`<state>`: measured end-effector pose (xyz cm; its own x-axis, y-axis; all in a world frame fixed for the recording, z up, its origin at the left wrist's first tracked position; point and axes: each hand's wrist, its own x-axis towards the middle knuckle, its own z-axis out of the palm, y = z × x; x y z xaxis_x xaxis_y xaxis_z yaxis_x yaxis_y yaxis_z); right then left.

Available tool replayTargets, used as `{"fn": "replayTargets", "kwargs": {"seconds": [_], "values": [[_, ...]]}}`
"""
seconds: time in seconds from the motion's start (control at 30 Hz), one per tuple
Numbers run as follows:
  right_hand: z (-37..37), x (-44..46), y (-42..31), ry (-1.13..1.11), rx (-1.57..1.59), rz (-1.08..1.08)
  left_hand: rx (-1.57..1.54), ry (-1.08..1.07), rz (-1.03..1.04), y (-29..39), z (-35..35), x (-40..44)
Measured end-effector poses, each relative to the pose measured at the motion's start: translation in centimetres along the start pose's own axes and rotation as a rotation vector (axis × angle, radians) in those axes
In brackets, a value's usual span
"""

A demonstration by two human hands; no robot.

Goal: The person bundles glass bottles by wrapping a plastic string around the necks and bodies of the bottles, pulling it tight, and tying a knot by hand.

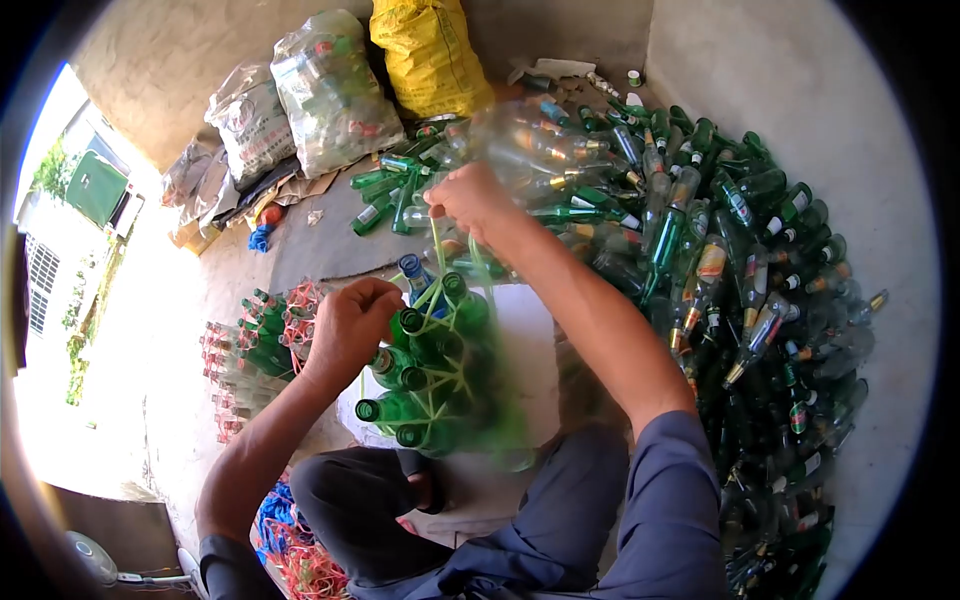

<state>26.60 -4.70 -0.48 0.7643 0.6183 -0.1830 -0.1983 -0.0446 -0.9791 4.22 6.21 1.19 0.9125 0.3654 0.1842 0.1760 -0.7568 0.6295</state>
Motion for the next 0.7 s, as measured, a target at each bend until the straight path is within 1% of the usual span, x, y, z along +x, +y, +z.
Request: {"fn": "replayTargets", "kwargs": {"seconds": [0.03, 0.13, 0.17, 0.23, 0.27, 0.3, 0.33, 0.4, 0.43, 0.47, 0.53, 0.6, 0.67, 0.7], "values": [[0.6, -1.3, -1.0, 0.001, -0.037, -0.025, -0.002, 0.049, -0.014, 0.5, 0.0, 0.6], [1.2, -4.2, -2.2, -0.040, -0.129, -0.108, -0.278, -0.033, -0.093, 2.1, -0.4, 2.0], [1.4, -5.1, -2.4, -0.042, -0.160, -0.124, -0.525, -0.149, -0.184, 2.4, -0.5, 2.6], [1.8, -7.7, -3.4, -0.084, -0.250, -0.146, -0.836, -0.287, -0.333, 3.0, -0.7, 3.8], [2.1, -8.5, -2.9, -0.082, -0.309, -0.228, -0.992, -0.357, -0.407, 3.2, -0.7, 4.4], [2.3, -9.2, -2.1, -0.079, -0.368, -0.309, -1.092, -0.418, -0.417, 2.9, -0.6, 4.9], [2.7, -10.4, -1.6, -0.078, -0.429, -0.389, -1.104, -0.403, -0.368, 2.4, 0.0, 5.3], [3.9, -13.7, -1.1, -0.058, -0.456, -0.508, -1.124, -0.374, -0.273, 0.7, 1.7, 6.1], [4.6, -15.9, -1.2, -0.052, -0.502, -0.495, -1.140, -0.380, -0.225, -0.7, 2.4, 6.8], [5.4, -18.0, -1.2, -0.048, -0.546, -0.481, -1.179, -0.375, -0.301, -0.1, 2.0, 6.5], [6.3, -21.3, 0.1, -0.092, -0.658, -0.579, -1.256, -0.357, -0.457, 1.6, 0.8, 5.4], [7.4, -24.7, 1.0, -0.229, -0.636, -0.559, -1.243, -0.386, -0.480, 0.1, 0.8, 5.9], [8.4, -26.8, 2.3, -0.386, -0.575, -0.684, -1.169, -0.428, -0.492, -1.1, 0.1, 6.1], [8.8, -27.7, 2.8, -0.439, -0.613, -0.757, -1.083, -0.429, -0.470, -1.0, -0.3, 5.9]]}}
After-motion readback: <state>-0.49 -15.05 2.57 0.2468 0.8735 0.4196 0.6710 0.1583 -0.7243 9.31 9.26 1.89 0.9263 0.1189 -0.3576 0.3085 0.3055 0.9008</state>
